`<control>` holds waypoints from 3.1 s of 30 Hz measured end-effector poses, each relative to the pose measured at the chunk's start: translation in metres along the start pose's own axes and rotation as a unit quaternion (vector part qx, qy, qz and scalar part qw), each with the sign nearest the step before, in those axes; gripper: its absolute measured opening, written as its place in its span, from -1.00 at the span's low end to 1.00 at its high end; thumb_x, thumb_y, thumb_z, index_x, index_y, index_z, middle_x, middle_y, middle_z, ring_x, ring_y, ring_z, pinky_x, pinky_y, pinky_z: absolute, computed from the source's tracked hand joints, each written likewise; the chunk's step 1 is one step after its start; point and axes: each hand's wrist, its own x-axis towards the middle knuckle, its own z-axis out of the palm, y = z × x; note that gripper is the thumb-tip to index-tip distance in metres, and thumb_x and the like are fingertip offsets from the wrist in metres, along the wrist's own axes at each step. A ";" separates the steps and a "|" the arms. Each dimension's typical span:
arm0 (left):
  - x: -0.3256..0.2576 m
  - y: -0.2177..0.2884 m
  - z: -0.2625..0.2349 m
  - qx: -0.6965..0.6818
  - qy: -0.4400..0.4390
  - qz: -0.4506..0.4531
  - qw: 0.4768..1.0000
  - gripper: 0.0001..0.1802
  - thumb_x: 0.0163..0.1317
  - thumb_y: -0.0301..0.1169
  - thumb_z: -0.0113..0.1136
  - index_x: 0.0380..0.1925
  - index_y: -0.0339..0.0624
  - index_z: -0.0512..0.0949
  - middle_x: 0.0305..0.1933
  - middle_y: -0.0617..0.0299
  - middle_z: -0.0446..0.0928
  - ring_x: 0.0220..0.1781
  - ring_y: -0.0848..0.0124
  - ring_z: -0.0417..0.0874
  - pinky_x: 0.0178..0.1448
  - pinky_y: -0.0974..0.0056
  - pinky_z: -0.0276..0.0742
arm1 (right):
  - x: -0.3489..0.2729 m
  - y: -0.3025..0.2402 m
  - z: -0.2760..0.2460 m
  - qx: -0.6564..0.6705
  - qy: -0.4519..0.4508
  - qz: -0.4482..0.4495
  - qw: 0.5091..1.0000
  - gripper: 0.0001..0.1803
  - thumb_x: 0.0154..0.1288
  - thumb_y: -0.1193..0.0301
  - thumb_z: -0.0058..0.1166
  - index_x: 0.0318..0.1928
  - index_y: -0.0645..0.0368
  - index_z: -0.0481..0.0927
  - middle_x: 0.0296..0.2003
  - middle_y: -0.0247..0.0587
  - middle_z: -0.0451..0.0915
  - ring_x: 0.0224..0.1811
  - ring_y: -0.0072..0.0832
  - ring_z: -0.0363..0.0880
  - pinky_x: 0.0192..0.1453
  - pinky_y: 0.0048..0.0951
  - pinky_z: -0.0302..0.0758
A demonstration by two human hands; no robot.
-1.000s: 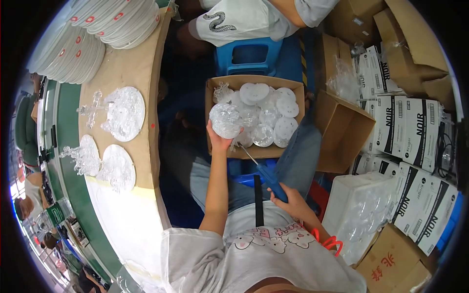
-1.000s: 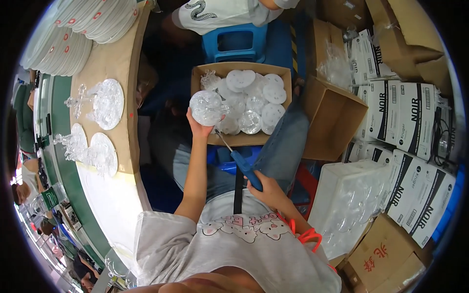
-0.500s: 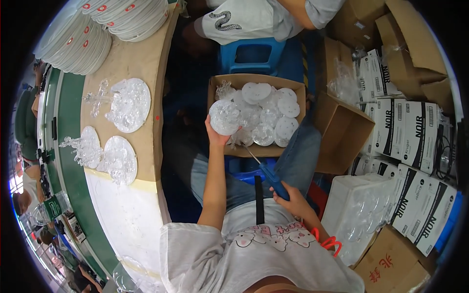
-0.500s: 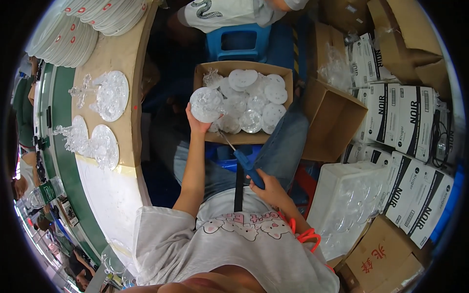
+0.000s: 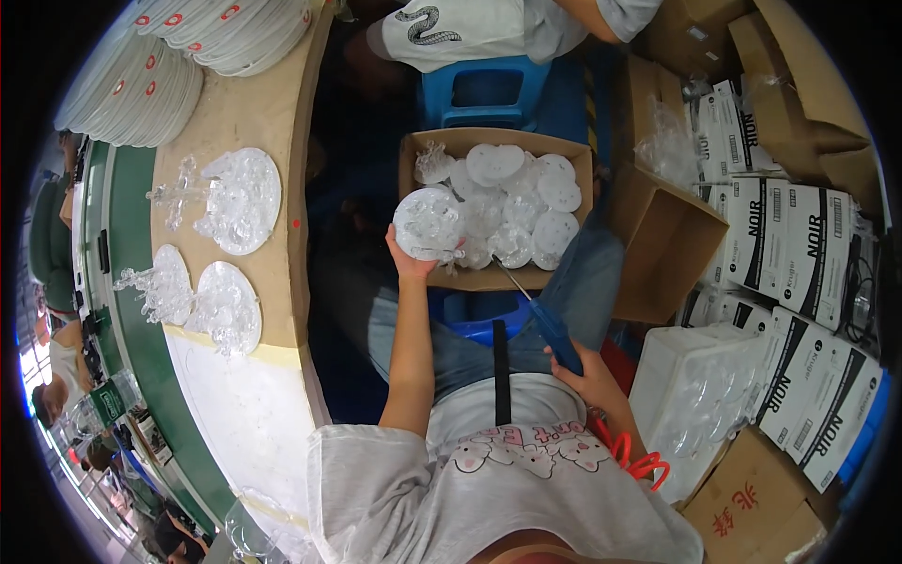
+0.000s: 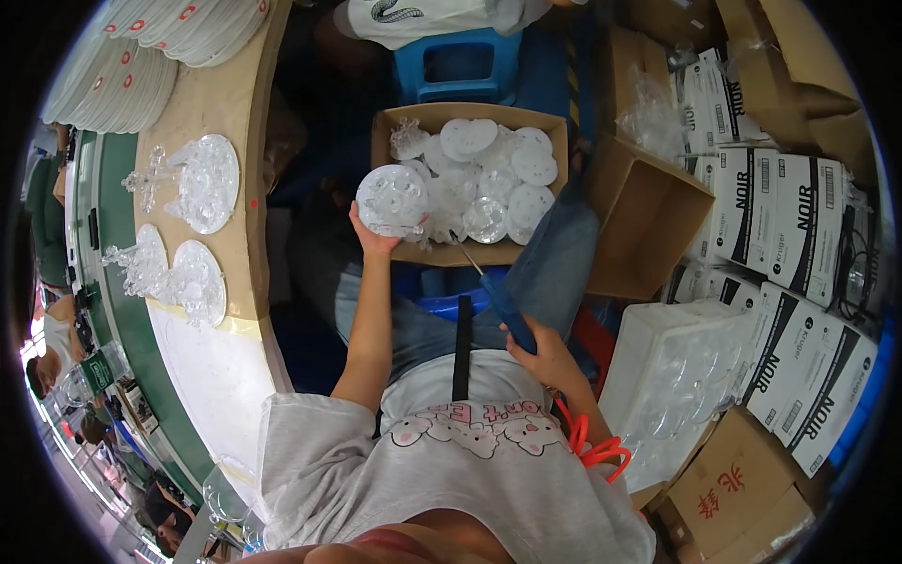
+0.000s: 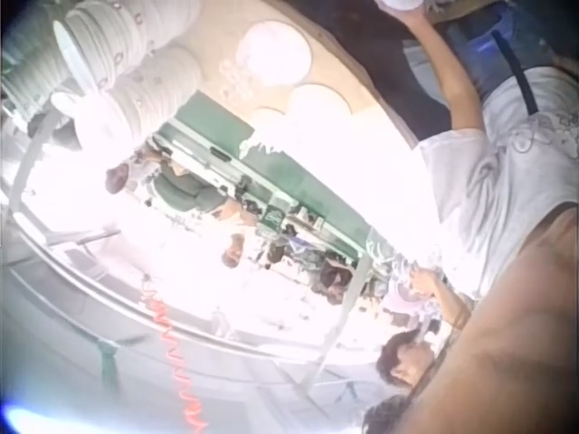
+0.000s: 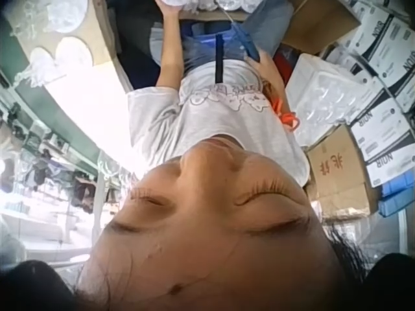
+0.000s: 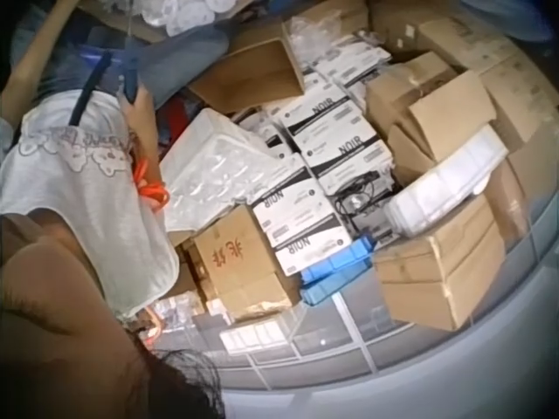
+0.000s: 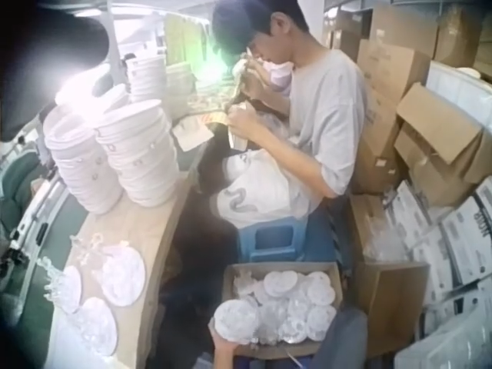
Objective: Cleaning and inspecting plastic light fixture components using a compressed air duster.
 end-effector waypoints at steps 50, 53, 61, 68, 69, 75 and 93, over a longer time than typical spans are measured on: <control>-0.001 0.010 -0.028 0.020 -0.001 0.036 0.999 -0.26 0.00 0.18 -0.22 0.18 0.08 0.19 0.29 0.12 0.11 0.27 -0.08 0.11 0.08 -0.52 -0.05 | 0.007 -0.008 0.010 -0.040 -0.086 -0.008 0.995 -0.75 0.11 0.49 0.00 -0.16 0.27 0.43 -0.46 -0.35 0.46 -0.40 -0.63 0.41 -0.21 -0.59 0.35; 0.003 0.015 -0.034 0.028 0.008 0.028 0.999 -0.25 -0.02 0.17 -0.17 0.18 0.08 0.20 0.28 0.11 0.12 0.27 -0.07 0.11 0.09 -0.51 -0.04 | 0.010 -0.003 0.007 -0.037 -0.057 0.002 0.998 -0.74 0.10 0.51 0.00 -0.15 0.28 0.43 -0.47 -0.34 0.45 -0.40 -0.63 0.41 -0.21 -0.59 0.35; -0.001 0.021 -0.045 0.061 0.013 -0.002 0.998 -0.25 -0.02 0.15 -0.14 0.17 0.04 0.20 0.27 0.11 0.15 0.26 -0.05 0.14 0.15 -0.43 0.00 | 0.016 -0.020 0.005 -0.034 -0.067 -0.009 0.997 -0.73 0.09 0.51 0.00 -0.14 0.29 0.43 -0.47 -0.33 0.47 -0.39 -0.62 0.43 -0.20 -0.58 0.36; 0.004 0.013 -0.045 0.084 0.049 0.012 0.995 -0.32 0.09 0.10 -0.27 0.15 -0.03 0.23 0.21 0.11 0.25 0.21 0.02 0.26 0.17 -0.20 0.17 | 0.018 -0.023 0.017 -0.080 -0.110 -0.040 0.990 -0.75 0.08 0.49 0.00 -0.18 0.30 0.43 -0.43 -0.21 0.55 -0.40 -0.52 0.52 -0.22 -0.55 0.38; 0.006 0.013 -0.045 0.067 0.049 0.014 0.996 -0.32 0.09 0.11 -0.27 0.15 -0.02 0.24 0.21 0.12 0.26 0.21 0.03 0.26 0.18 -0.19 0.18 | 0.017 -0.024 0.019 -0.082 -0.110 -0.043 0.990 -0.75 0.08 0.49 0.00 -0.18 0.30 0.43 -0.43 -0.21 0.55 -0.40 -0.52 0.52 -0.22 -0.55 0.38; 0.010 0.008 -0.044 0.036 0.035 0.019 0.999 -0.31 0.07 0.14 -0.26 0.16 0.04 0.23 0.22 0.14 0.24 0.22 0.03 0.24 0.16 -0.26 0.12 | 0.016 -0.018 0.020 -0.106 -0.109 -0.018 0.988 -0.74 0.05 0.48 0.00 -0.20 0.29 0.44 -0.44 -0.18 0.55 -0.42 -0.45 0.54 -0.24 -0.51 0.40; 0.005 -0.003 -0.038 0.018 0.020 0.040 0.999 -0.31 0.05 0.13 -0.20 0.17 0.07 0.22 0.24 0.17 0.20 0.24 0.01 0.19 0.10 -0.40 0.08 | 0.026 -0.019 0.019 -0.105 -0.098 -0.060 0.988 -0.74 0.04 0.48 0.02 -0.20 0.28 0.45 -0.47 -0.19 0.54 -0.40 -0.46 0.54 -0.24 -0.51 0.41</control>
